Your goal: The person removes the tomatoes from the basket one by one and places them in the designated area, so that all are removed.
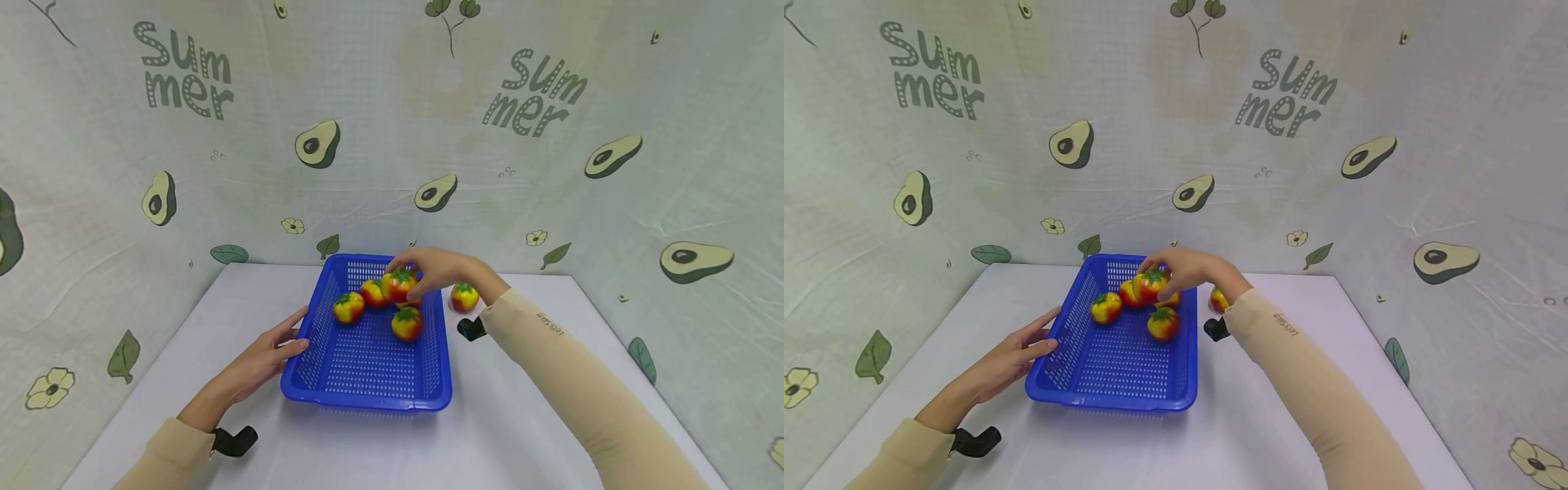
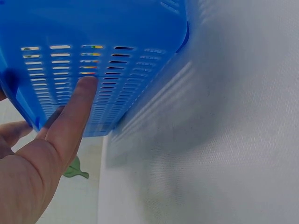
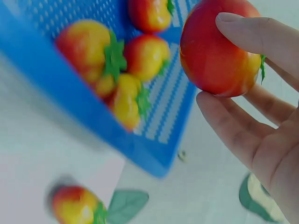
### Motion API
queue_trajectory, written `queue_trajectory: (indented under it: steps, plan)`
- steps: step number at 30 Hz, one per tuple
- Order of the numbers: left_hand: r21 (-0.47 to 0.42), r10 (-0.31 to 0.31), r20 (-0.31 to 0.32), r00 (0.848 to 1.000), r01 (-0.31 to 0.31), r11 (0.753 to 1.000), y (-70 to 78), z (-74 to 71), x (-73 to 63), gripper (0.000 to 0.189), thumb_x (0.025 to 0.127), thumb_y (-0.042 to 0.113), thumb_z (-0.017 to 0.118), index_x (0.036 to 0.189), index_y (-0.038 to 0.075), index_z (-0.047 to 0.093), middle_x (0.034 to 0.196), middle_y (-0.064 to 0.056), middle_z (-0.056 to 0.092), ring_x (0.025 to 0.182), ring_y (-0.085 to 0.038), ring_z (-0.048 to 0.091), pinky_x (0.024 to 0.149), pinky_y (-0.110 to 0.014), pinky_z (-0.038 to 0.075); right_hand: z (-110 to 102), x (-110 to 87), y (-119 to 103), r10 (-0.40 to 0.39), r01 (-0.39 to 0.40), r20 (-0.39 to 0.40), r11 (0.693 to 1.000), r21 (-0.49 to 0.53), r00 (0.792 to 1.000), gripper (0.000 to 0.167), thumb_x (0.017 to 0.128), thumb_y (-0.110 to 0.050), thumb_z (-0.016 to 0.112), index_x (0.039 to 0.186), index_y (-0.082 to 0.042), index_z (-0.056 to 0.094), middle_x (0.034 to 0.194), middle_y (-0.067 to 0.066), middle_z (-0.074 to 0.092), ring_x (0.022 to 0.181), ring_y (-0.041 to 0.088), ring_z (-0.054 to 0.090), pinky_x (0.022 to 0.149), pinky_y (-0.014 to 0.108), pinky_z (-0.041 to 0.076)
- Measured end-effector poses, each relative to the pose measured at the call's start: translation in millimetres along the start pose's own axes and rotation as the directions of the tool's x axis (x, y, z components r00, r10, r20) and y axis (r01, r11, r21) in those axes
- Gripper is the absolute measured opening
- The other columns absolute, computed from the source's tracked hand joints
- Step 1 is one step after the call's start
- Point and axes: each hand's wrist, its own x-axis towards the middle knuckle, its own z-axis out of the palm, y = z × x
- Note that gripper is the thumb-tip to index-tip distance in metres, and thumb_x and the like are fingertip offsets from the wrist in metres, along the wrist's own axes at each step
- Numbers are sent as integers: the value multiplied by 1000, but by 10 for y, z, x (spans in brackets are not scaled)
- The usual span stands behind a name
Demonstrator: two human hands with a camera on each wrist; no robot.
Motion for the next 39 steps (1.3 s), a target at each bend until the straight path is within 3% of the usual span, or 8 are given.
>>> queue_trajectory:
  steps: [7,14,26,39]
  plan:
    - [3,-8,-3,1000,8,1000,6,6,11,81,108,37,62,172,30,15,168,-28,29,146,-50,45,113,-59,48,-210,-313,298,10,-7,-80,999,31,997,58,92,-15,82,147,-17,62,150,8,60,132,38,59,106,54,55]
    - [7,-13,-6,1000,13,1000,2,2,11,83,107,39,64,172,31,14,166,-28,30,145,-49,46,111,-59,50,-299,-606,611,97,-91,-172,995,41,980,59,91,-15,84,146,-18,62,146,10,61,131,40,59,102,53,58]
    - [29,-9,-13,1000,9,1000,-2,16,4,83,106,41,64,172,32,14,166,-28,31,146,-51,44,111,-61,49,-248,-891,1028,195,-183,-267,981,69,944,56,91,-11,84,143,-12,64,142,16,62,128,45,59,95,53,61]
    - [29,-14,-22,1000,14,999,-7,32,-1,81,107,41,62,172,33,15,167,-28,31,147,-51,43,112,-61,49,-84,-1126,1505,322,-298,-303,947,122,897,58,92,-16,84,145,-7,62,142,22,60,129,50,56,99,56,58]
